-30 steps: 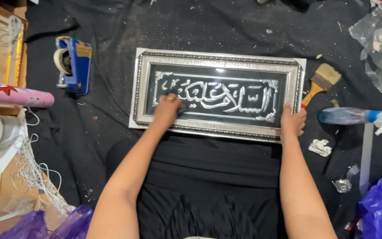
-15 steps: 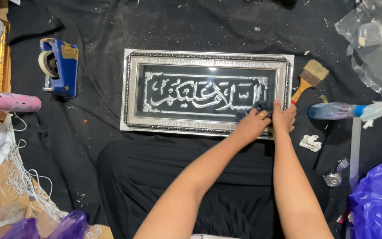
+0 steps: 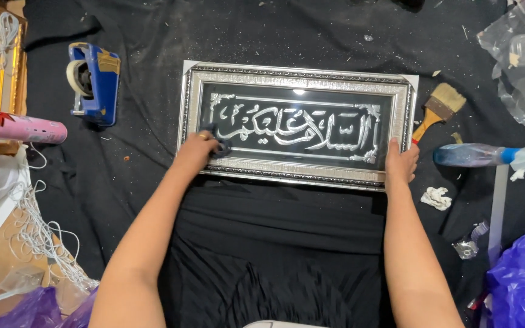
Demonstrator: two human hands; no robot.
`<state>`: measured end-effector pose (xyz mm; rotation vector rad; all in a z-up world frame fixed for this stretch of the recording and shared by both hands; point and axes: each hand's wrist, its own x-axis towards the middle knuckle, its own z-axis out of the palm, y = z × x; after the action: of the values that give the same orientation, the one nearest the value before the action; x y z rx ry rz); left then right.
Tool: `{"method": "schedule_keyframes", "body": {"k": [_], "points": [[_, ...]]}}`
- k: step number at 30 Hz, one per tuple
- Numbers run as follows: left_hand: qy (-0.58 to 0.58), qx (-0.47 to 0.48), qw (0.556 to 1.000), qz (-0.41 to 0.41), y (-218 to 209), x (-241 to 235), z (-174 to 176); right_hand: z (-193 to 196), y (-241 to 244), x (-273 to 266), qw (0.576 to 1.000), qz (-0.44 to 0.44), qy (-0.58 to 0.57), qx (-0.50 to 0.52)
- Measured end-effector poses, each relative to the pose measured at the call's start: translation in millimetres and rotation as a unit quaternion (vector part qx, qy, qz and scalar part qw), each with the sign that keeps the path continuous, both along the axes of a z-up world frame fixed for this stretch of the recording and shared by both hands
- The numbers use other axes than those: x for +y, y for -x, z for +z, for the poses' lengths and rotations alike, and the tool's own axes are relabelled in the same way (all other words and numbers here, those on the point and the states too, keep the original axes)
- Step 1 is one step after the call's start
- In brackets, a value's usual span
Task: The person wipes the surface of a framed artwork with Arabic calligraphy using a dark cloth. They repeatedly rub the surface to remove dust or smudges, focusing on the central calligraphy and the frame edges.
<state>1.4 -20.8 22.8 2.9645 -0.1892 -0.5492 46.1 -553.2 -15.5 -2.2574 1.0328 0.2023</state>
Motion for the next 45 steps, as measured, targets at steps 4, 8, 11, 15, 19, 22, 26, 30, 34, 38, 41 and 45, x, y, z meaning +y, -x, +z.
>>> {"method": "schedule_keyframes", "body": {"k": [4,8,11,15,19,22,26,30,34,38,41,45], "points": [[0.020,-0.026,0.999,0.020,1,-10,-25,4,-1,4,1.000,-0.012,-0.007,-0.012],[0.122,-0.049,0.989,-0.061,-11,-70,-55,15,0,6,0.997,-0.046,-0.057,-0.025],[0.179,-0.034,0.978,-0.099,-23,-148,-37,27,-3,9,0.991,-0.068,-0.106,-0.036],[0.267,-0.057,0.950,-0.152,-37,-266,-52,46,-6,17,0.989,-0.083,-0.120,-0.011],[0.300,-0.125,0.934,-0.152,-42,-362,-85,30,-7,10,0.993,-0.076,-0.094,-0.005],[0.280,-0.190,0.923,-0.183,-35,-396,-99,19,-11,4,0.994,-0.077,-0.080,0.020],[0.298,-0.239,0.882,-0.275,-50,-388,-86,16,-13,3,0.994,-0.075,-0.058,0.050],[0.259,-0.322,0.837,-0.359,-97,-382,-58,27,-10,10,0.995,-0.063,-0.062,0.035],[0.245,-0.356,0.838,-0.333,-146,-393,-76,24,-5,9,0.998,-0.047,-0.040,0.032],[0.209,-0.437,0.845,-0.226,-182,-404,-95,25,-7,10,0.998,-0.037,-0.037,0.023],[0.194,-0.462,0.858,-0.117,-164,-418,-75,27,-7,11,0.999,-0.034,-0.031,0.029],[0.240,-0.405,0.880,-0.056,-117,-437,-70,15,-10,7,0.998,-0.042,-0.033,0.039]]}}
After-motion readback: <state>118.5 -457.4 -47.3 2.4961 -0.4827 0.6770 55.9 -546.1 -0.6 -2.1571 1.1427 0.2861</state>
